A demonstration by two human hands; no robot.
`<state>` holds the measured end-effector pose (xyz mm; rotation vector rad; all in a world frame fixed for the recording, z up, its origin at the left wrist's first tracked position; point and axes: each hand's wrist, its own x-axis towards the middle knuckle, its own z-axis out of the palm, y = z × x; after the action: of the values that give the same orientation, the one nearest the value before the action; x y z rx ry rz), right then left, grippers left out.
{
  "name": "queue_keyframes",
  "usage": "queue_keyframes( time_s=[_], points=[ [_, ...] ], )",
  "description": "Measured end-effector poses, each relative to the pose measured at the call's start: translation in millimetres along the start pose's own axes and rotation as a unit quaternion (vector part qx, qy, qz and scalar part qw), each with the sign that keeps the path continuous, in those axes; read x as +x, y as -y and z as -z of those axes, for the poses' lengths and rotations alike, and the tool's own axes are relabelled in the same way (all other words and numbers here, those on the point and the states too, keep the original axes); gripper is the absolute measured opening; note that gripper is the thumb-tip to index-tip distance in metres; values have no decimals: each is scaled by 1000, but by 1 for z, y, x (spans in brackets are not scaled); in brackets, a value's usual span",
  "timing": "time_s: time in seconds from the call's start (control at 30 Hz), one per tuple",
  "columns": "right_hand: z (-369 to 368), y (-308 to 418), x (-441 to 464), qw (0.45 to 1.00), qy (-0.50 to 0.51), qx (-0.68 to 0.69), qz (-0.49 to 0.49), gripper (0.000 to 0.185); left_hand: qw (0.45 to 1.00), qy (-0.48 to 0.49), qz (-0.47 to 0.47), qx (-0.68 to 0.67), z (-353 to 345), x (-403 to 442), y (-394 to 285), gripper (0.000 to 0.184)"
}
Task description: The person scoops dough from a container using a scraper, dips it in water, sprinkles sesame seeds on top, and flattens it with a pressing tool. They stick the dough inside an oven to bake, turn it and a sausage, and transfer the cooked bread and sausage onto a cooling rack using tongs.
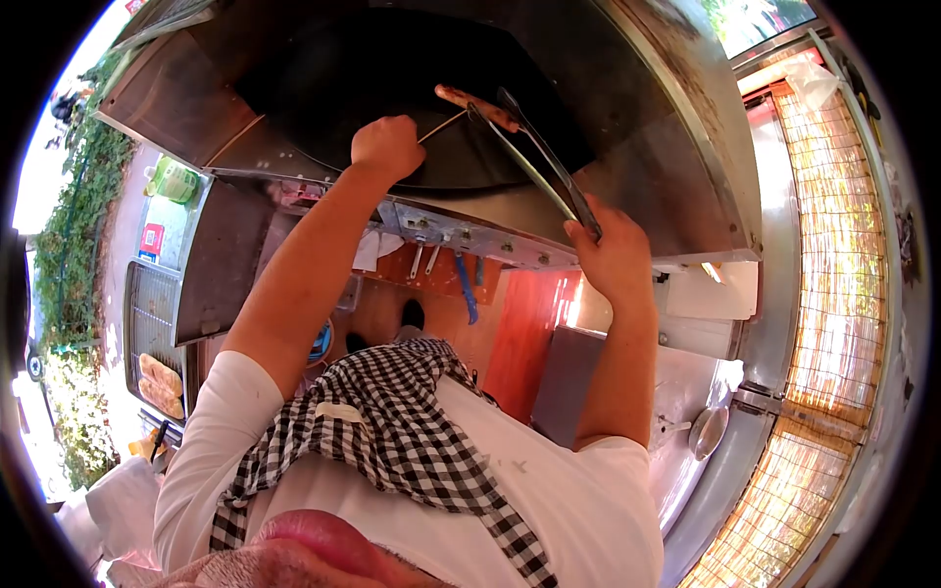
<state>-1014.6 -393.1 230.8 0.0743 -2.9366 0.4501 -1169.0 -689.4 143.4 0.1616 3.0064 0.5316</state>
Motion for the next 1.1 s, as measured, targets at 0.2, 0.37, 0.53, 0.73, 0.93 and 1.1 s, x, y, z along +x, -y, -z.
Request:
queue_keyframes(
  time_s=[0.2, 0.37, 0.53, 0.73, 0.93, 1.1],
  points=[
    [-3, 9, -2, 999, 31, 33, 5, 43, 1000, 16, -6, 25, 18, -14, 31, 25],
    [-18, 19, -6, 997, 44, 42, 51, 40, 999, -23, 12, 37, 29, -48, 73, 22],
    [-31, 25, -4, 996, 41, 53, 52, 37, 996, -71, 51, 5, 32, -100, 133, 19],
    [-31, 38, 1, 997, 68, 22, 40, 38, 968, -149, 98, -179, 14, -179, 189, 19],
    [-49, 20, -1, 992, 96, 82, -10, 44, 919, -107, 268, -270, -54, -274, 247, 20],
    [-76, 84, -28, 924, 170, 310, -144, 39, 900, -82, 326, -276, -103, -364, 325, 21]
  ],
)
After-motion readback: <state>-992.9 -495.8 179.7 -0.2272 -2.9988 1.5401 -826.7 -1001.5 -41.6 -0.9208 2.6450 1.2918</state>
